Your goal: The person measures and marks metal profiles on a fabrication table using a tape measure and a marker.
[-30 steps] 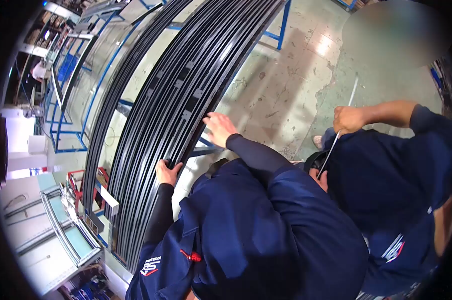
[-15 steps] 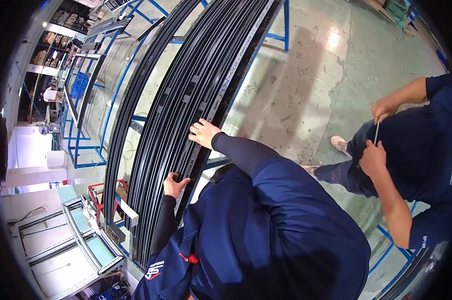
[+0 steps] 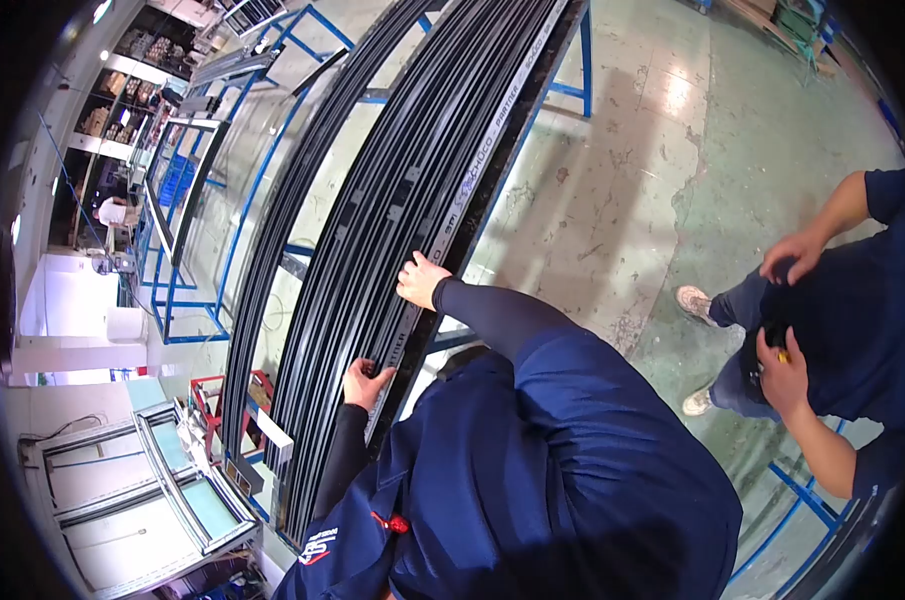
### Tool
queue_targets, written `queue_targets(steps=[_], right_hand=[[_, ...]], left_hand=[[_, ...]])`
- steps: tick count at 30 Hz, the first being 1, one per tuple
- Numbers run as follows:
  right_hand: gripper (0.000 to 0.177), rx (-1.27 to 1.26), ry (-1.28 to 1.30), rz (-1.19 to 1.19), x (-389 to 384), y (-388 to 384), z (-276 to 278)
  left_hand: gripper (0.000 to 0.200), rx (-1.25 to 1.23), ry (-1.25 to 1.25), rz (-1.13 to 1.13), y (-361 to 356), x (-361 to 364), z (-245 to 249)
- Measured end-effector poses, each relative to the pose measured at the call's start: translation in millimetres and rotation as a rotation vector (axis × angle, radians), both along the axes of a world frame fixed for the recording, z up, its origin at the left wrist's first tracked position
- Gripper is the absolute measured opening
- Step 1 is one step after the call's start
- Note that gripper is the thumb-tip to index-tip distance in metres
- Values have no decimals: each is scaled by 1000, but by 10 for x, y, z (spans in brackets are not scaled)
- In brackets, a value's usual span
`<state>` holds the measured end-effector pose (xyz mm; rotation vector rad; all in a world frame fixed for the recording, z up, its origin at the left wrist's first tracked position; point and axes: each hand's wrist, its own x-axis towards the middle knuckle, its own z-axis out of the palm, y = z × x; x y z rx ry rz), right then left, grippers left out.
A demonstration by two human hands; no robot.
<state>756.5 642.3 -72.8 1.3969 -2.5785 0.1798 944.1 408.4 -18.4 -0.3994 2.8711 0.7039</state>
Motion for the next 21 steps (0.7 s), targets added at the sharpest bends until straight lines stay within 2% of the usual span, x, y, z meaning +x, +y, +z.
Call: queue_targets(steps=[1, 3, 4, 7, 8, 11, 21], right_hand=[[21, -5, 7, -5, 9, -10, -14], [21, 15, -37, -2, -1, -15, 21], [21, 19, -58, -3, 8, -23, 31], [21, 22, -69, -7, 36, -41, 23], [21, 29, -64, -10, 48, -33, 35], [21, 48, -63, -13, 33, -27, 79], [20, -15, -11, -30, 69, -35, 53]], left_hand=[[63, -27, -41, 59, 30, 34, -41], [62, -214, 113, -22, 216, 116, -3], [66, -207, 23, -22, 301, 141, 48], [73, -348, 69, -102, 208, 210, -236], [81, -322, -53, -96, 195, 182, -240], [80, -338, -80, -94, 204, 168, -247], [77, -299, -36, -25, 247, 164, -218]])
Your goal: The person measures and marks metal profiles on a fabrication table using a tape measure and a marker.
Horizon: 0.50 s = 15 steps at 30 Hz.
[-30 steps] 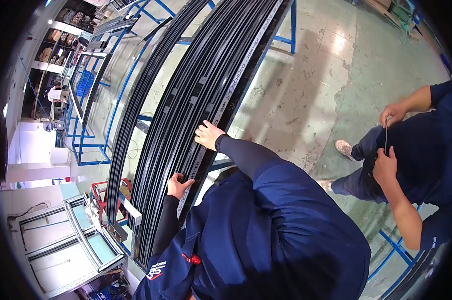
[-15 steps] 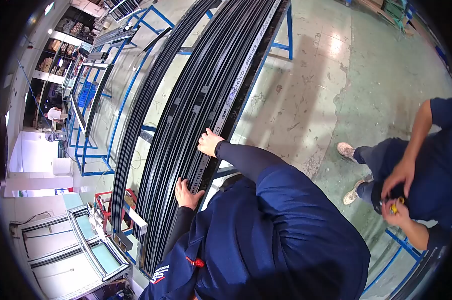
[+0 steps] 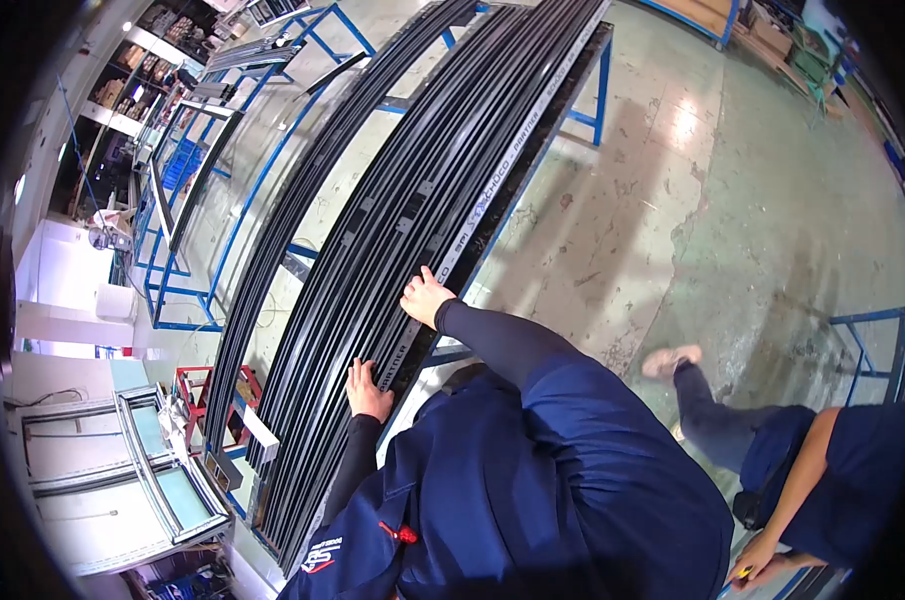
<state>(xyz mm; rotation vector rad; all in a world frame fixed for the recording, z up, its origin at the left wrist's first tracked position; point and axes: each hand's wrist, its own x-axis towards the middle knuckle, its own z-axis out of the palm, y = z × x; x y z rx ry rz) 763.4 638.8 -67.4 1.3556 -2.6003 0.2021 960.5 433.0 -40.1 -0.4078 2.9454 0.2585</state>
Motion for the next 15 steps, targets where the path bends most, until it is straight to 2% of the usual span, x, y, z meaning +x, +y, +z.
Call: queue_targets(steps=[15], right_hand=[[25, 83, -52, -6, 4, 37, 115]], left_hand=[[76, 17, 39, 39, 35, -3, 10]])
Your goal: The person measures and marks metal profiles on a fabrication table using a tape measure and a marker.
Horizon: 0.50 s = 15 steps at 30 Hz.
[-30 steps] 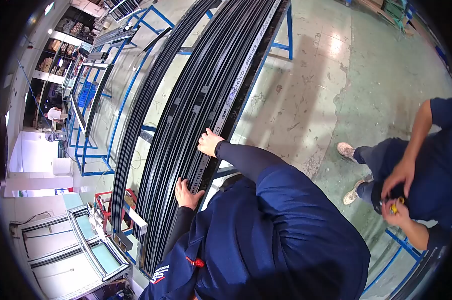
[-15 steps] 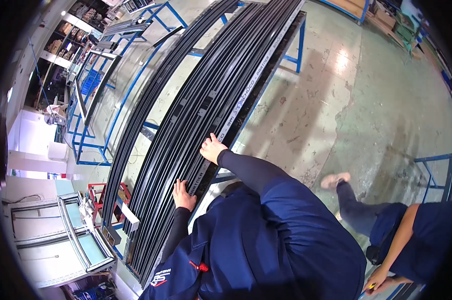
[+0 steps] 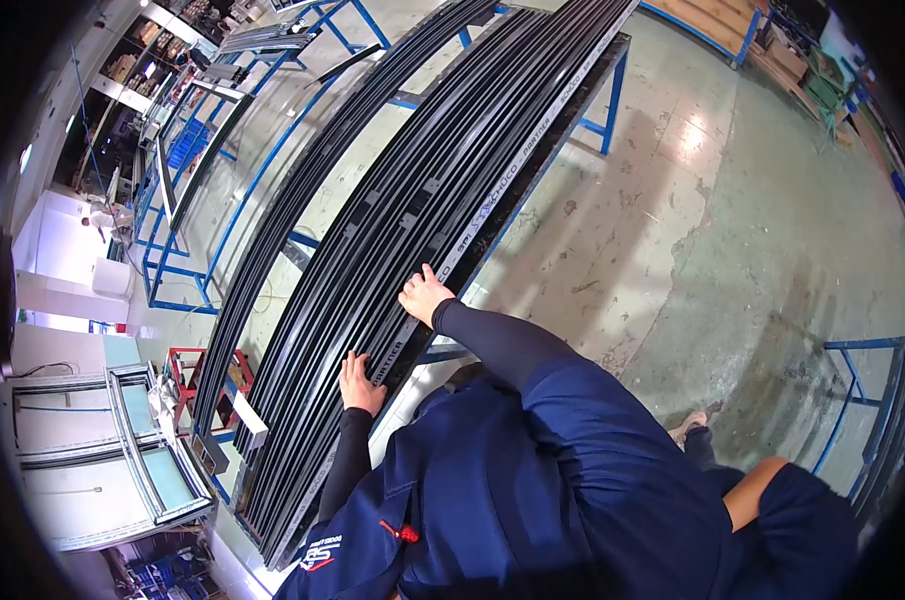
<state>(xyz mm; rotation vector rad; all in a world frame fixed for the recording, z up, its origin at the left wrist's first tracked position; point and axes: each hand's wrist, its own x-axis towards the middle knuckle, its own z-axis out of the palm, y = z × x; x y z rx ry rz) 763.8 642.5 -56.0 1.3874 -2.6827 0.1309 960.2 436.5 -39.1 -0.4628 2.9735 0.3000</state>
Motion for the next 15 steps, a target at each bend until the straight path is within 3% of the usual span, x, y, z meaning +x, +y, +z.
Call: queue_targets(steps=[8, 9, 11, 12, 15], right_hand=[[23, -22, -17, 16, -1, 22, -7], [28, 5, -116, 22, -8, 72, 66], [42, -327, -36, 94, 30, 253, -38], [55, -415, -143, 168, 70, 412, 43], [50, -670, -337, 0, 378, 955, 81]], left_hand=[[77, 2, 17, -16, -8, -2, -23], [76, 6, 19, -10, 4, 7, -31], [75, -13, 33, -11, 15, 19, -60], [75, -10, 33, -7, 31, 10, -48], [75, 9, 14, 3, 47, 4, 5]])
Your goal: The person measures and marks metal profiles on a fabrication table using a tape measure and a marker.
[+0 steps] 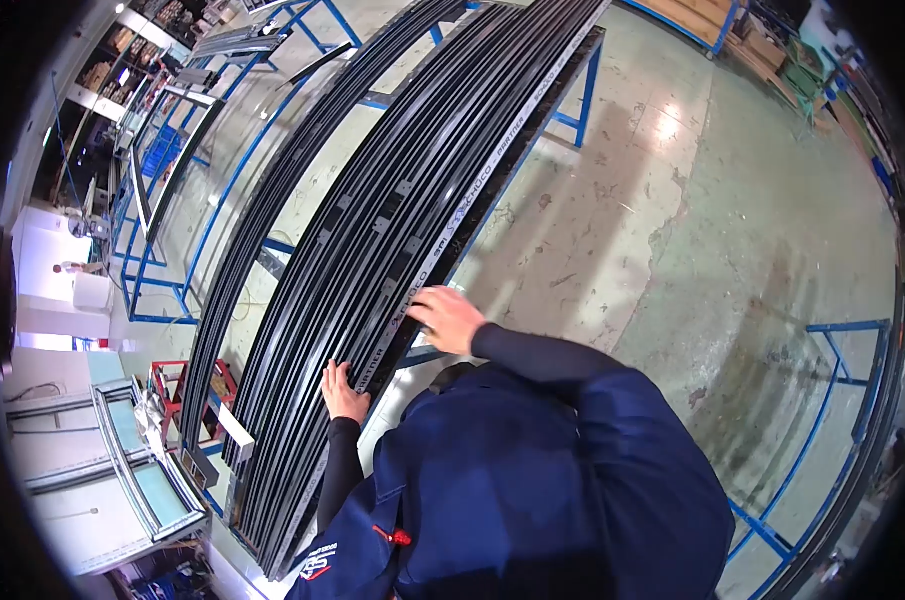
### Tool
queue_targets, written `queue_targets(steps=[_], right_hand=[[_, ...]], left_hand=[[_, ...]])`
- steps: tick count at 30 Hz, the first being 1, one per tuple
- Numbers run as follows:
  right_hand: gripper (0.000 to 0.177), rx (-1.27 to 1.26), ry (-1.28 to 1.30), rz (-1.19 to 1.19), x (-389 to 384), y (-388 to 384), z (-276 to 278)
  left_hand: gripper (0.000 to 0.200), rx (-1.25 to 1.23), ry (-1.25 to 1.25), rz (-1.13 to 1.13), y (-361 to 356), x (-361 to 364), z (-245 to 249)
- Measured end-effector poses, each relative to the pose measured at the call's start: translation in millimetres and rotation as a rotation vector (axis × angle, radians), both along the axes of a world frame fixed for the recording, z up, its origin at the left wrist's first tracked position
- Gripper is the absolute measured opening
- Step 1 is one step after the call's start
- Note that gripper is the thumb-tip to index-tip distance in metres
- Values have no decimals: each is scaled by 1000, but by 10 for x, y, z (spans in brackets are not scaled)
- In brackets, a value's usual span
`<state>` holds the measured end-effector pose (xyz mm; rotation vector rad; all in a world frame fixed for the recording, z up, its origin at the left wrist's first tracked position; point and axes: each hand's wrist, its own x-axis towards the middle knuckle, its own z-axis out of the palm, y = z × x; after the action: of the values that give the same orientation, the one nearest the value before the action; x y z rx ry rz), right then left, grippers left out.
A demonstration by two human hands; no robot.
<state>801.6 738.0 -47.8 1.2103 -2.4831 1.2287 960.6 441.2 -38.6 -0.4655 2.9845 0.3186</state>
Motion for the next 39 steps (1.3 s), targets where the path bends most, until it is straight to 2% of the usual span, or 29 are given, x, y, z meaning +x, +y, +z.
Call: queue_targets(steps=[3, 4, 5, 6, 8, 10, 13, 17, 19, 22, 24, 26, 28, 30, 32, 35, 36, 38, 39], right_hand=[[39, 144, -576, -340, 387, 702, -667], [37, 216, -888, -488, 503, 978, -944], [38, 223, -1023, -583, 649, 1302, -1402], [38, 339, -921, -649, 807, 1595, -1495], [43, 621, -1052, -726, 1051, 2087, -1801], [42, 773, -1064, -634, 1239, 2479, -2058], [41, 774, -1117, -665, 1222, 2594, -1954], [39, 682, -1001, -619, 891, 2243, -1806], [52, 328, -930, -704, 702, 1884, -1568], [74, 112, -800, -538, 210, 1323, -852], [75, -57, -821, -505, -145, 1031, -479], [67, -216, -741, -502, -460, 812, -304], [64, -246, -699, -520, -730, 672, -182], [63, -256, -663, -556, -933, 596, -62], [68, -274, -583, -646, -1087, 527, -56], [70, -339, -604, -768, -1196, 442, -86], [72, -287, -585, -719, -1219, 443, -114], [73, -162, -829, -443, -1259, 475, -165], [71, -158, -798, -447, -1252, 481, -194]], left_hand=[[75, 0, -6, 6, -8, -11, 8], [75, -1, -14, 7, -4, -23, 17], [75, 5, -20, 14, -6, -28, 25], [75, 4, -27, 17, 1, -40, 39], [75, 6, -39, 21, -29, -48, 9], [75, 8, -28, 19, -53, -36, -4], [77, 25, -28, 25, -26, -42, -6], [80, 18, -30, 5, -59, -32, -49], [80, 17, -42, 4, -85, -41, -73], [79, 13, -49, 22, -46, -49, -55], [78, 18, -34, 2, -51, -47, -59], [77, 24, -19, -15, -78, -48, -65], [77, 25, 0, -79, -179, -37, -155], [76, 8, -36, -31, -123, -47, -91], [75, 5, -42, -25, -81, -54, -42], [75, -11, -44, -10, -74, -60, -48], [74, -8, -46, -12, -75, -67, -34], [75, 13, -56, -8, -86, -83, -5], [75, 18, -59, -7, -90, -84, 0]])
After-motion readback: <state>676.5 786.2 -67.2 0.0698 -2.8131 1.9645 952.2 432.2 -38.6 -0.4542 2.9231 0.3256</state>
